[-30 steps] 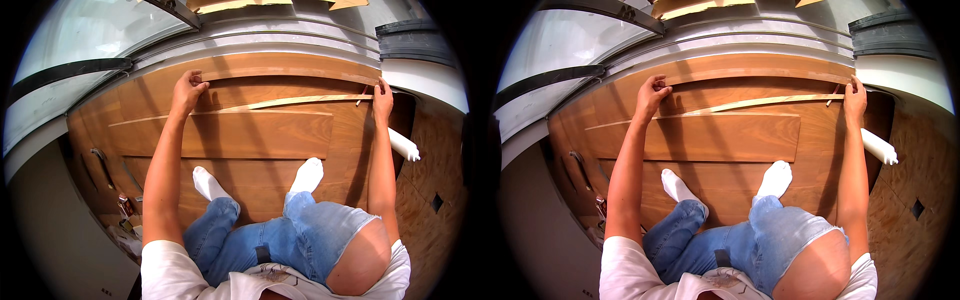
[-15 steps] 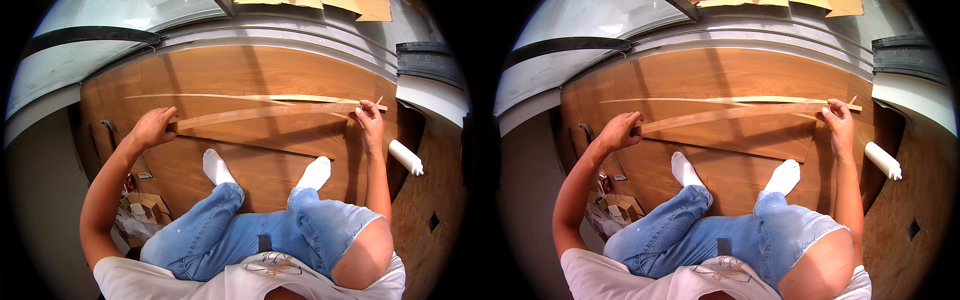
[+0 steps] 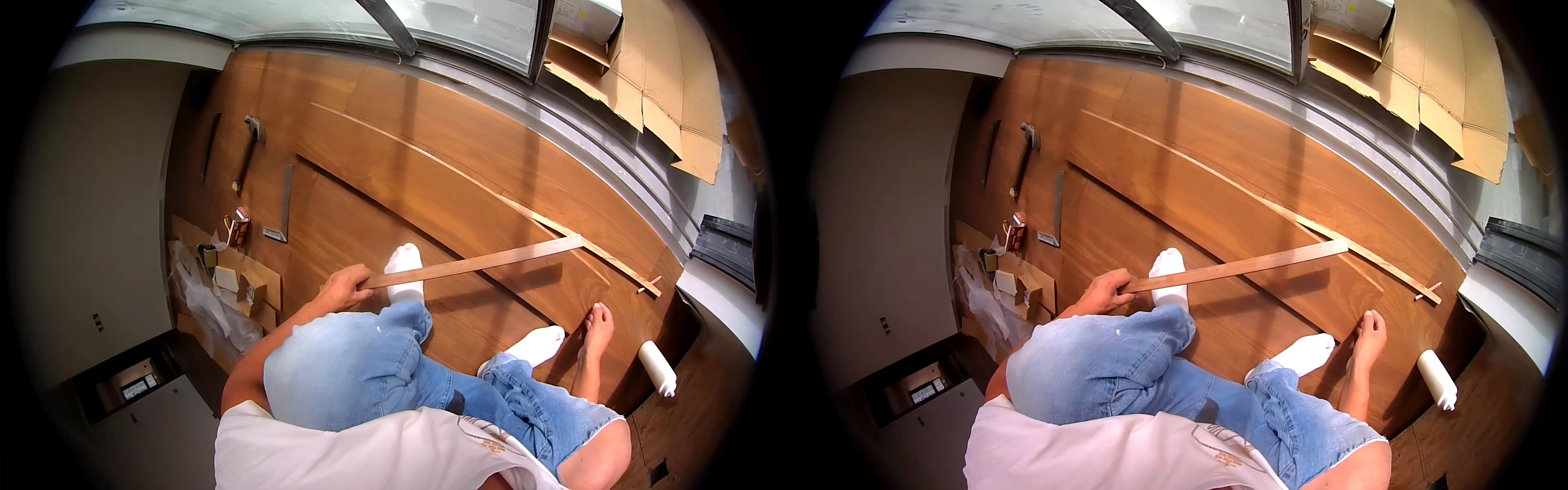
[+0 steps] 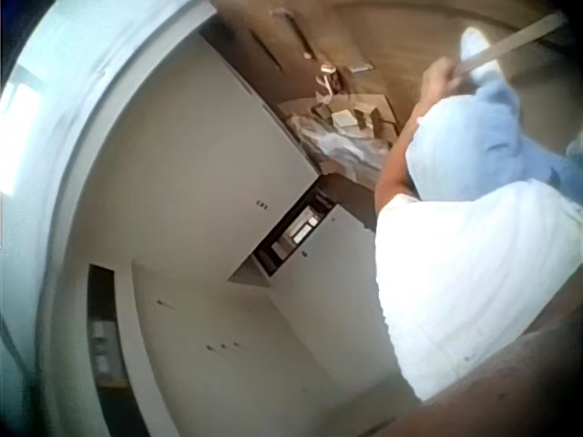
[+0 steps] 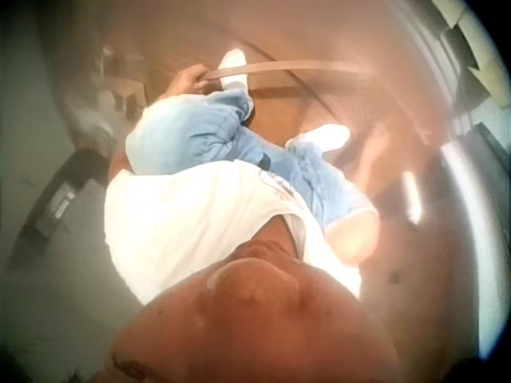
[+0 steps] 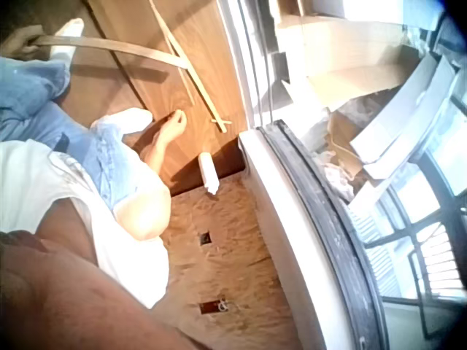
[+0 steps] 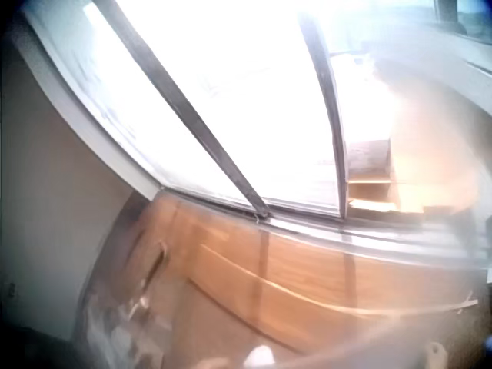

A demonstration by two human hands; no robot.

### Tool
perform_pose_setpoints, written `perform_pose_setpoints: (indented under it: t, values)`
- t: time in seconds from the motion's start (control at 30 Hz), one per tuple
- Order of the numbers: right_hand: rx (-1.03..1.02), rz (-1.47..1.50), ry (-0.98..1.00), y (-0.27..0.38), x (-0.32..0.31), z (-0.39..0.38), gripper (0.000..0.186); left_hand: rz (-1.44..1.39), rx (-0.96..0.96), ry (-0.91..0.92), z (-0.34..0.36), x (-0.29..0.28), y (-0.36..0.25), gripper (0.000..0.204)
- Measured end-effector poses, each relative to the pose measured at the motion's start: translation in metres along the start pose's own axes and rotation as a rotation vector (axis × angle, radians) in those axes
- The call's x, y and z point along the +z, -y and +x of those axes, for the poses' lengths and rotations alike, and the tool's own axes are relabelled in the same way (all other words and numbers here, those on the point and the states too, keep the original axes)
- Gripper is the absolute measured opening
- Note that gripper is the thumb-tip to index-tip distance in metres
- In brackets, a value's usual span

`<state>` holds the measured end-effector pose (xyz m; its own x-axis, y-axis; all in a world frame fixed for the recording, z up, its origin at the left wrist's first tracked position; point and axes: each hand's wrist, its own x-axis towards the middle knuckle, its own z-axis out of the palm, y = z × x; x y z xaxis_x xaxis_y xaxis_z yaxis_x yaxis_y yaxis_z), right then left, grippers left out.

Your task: The person fits and glues thin wooden molding strips onto floorboards along a wall by hand, using a small pry bar to position pieces and marking measurements with a pencil.

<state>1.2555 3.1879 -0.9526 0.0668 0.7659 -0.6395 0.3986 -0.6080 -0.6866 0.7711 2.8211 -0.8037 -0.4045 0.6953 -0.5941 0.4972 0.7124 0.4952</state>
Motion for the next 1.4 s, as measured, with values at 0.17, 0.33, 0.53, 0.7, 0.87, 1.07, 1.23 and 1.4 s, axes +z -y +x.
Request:
perform_pose_setpoints:
  t: [0.17, 0.33, 0.53, 0.7, 0.87, 1.07, 1.23, 1.4]
  values:
    - [0.091, 0.184, 0.121, 0.030, 0.002, 0.002, 0.022, -0.252, -0.151, -0.226, -0.046, 0.043, 0.006, 0.023]
    - [0.220, 0.162, 0.206, 0.063, 0.021, -0.004, 0.036, -0.507, -0.369, -0.437, -0.089, 0.080, 0.032, 0.024]
    - [0.353, 0.662, 0.763, 0.066, 0.004, -0.016, 0.067, -0.814, -0.575, -0.663, -0.100, 0.107, 0.074, 0.024]
    - [0.238, 0.504, 0.759, 0.084, 0.003, -0.044, 0.079, -0.930, -0.577, -0.890, -0.094, 0.112, 0.085, 0.025]
    - [0.156, 0.527, 0.883, 0.191, 0.029, -0.101, 0.076, -0.895, -0.470, -1.088, -0.090, 0.101, 0.065, 0.026]
    - [0.151, 0.480, 0.987, 0.216, 0.152, -0.064, 0.007, -0.923, -0.459, -1.141, -0.106, 0.118, 0.051, 0.022]
    - [0.167, 0.591, 1.132, 0.244, 0.317, -0.031, 0.008, -0.951, -0.518, -1.107, -0.126, 0.116, 0.036, 0.021]
    - [0.094, 0.662, 1.117, 0.261, 0.438, -0.023, 0.010, -0.898, -0.619, -1.026, -0.148, 0.125, 0.019, 0.022]
